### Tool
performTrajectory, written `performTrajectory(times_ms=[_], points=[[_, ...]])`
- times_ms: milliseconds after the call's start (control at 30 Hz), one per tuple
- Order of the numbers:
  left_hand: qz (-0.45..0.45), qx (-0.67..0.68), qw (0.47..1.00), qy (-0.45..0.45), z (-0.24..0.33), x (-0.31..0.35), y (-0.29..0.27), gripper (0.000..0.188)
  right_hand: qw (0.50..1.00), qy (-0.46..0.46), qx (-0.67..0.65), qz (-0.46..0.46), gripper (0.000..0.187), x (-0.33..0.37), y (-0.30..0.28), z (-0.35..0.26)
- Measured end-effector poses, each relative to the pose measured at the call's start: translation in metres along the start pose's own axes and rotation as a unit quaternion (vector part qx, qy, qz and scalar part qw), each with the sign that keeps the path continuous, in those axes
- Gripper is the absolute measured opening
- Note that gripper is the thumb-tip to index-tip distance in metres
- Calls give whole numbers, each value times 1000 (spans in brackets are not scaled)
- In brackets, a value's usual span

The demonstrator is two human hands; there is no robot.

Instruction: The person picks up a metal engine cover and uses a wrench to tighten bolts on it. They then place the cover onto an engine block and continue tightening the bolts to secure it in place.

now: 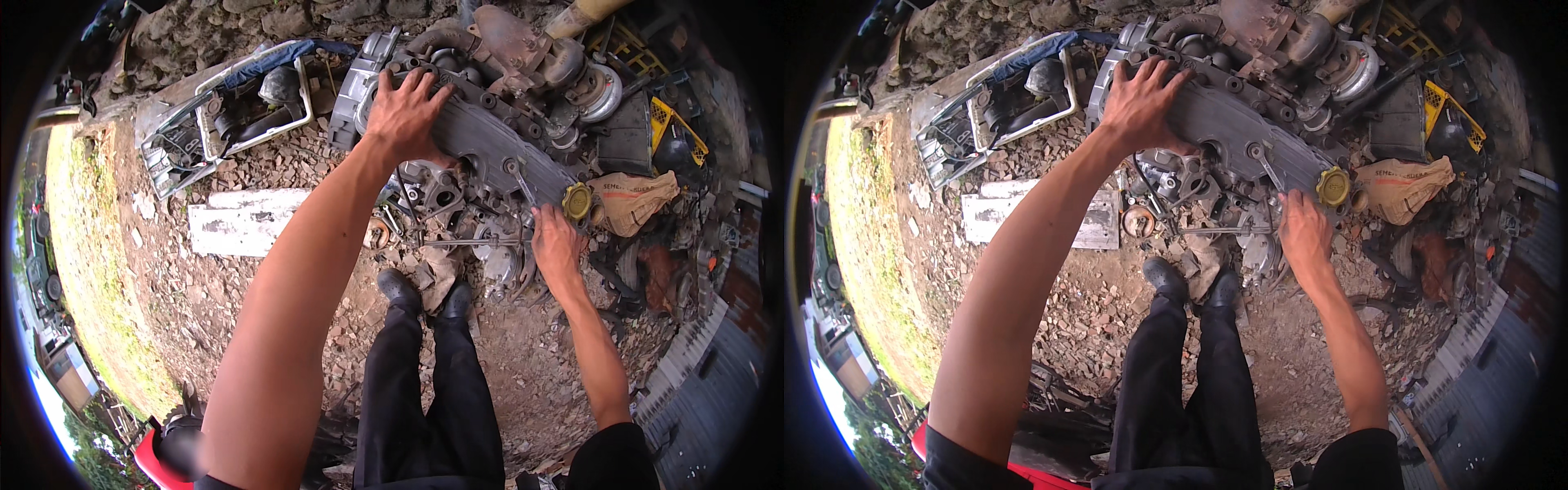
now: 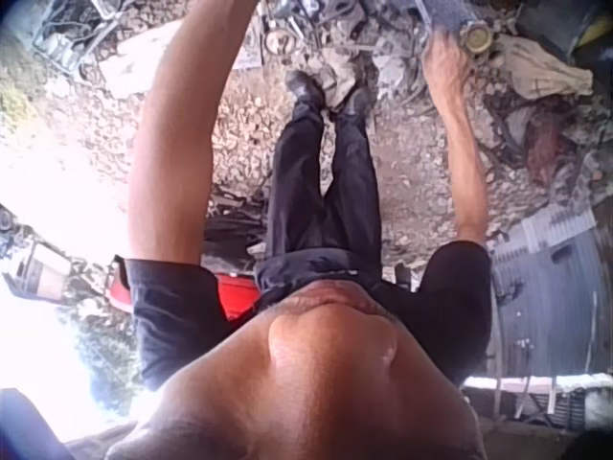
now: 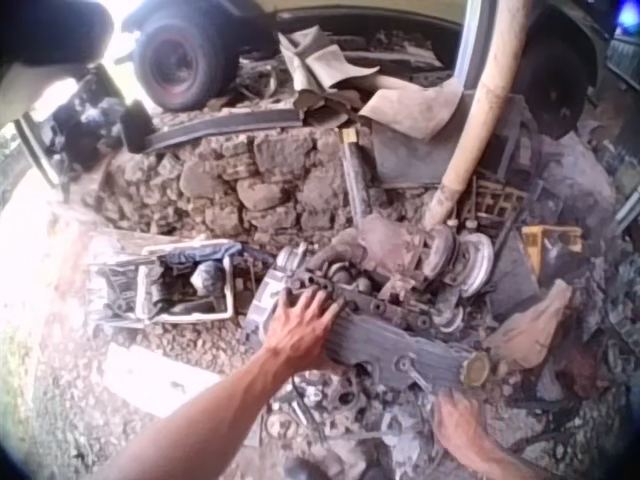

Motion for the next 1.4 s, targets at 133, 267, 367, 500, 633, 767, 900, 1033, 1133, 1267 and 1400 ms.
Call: performTrajectory(times_ms=[133, 267, 367, 500, 633, 767, 900, 1033, 1133, 1267, 1400], points=[[-29, -1, 1000, -10, -2, 3, -3, 130, 997, -6, -24, -68, 29, 12, 1, -68], [22, -12, 1000, -3, -7, 6, 5, 131, 993, -61, -82, -55, 28, -17, 2, -107], [23, -3, 1000, 5, -4, 1, 5, 131, 991, -100, -85, -4, 25, -58, 2, -115], [8, -1, 1000, 1, -5, 3, -1, 131, 991, -101, -47, 76, 19, -98, -3, -95], [5, -6, 1000, -1, -1, 5, 0, 129, 982, -168, -37, 79, 24, -113, -33, -23], [-11, -40, 999, -3, -2, 5, -5, 128, 965, -238, -89, 62, 27, -91, -30, -39], [-19, -55, 998, 9, -3, 3, -7, 134, 947, -302, -102, 44, 28, -87, -7, -83], [-30, -72, 995, 66, -9, 0, -7, 138, 937, -344, -31, 45, 24, -101, 5, -91], [-38, -82, 993, 77, -11, 3, -6, 139, 931, -352, -94, 31, 24, -108, 0, -90], [-22, -68, 995, 66, -12, 4, -10, 139, 945, -268, -177, 68, 23, -136, -10, -87], [2, -60, 998, 37, -7, 0, -3, 122, 957, -221, -163, 98, 18, -148, -12, -66]])
Point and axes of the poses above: each hand's wrist, its own x-axis away from the middle knuckle, its own y-axis out of the palm, z = x × y, the point moved 1 cm from there along -x, towards the middle knuckle, and after that the axes turned 7 degrees about y, right-handed, at the moved point
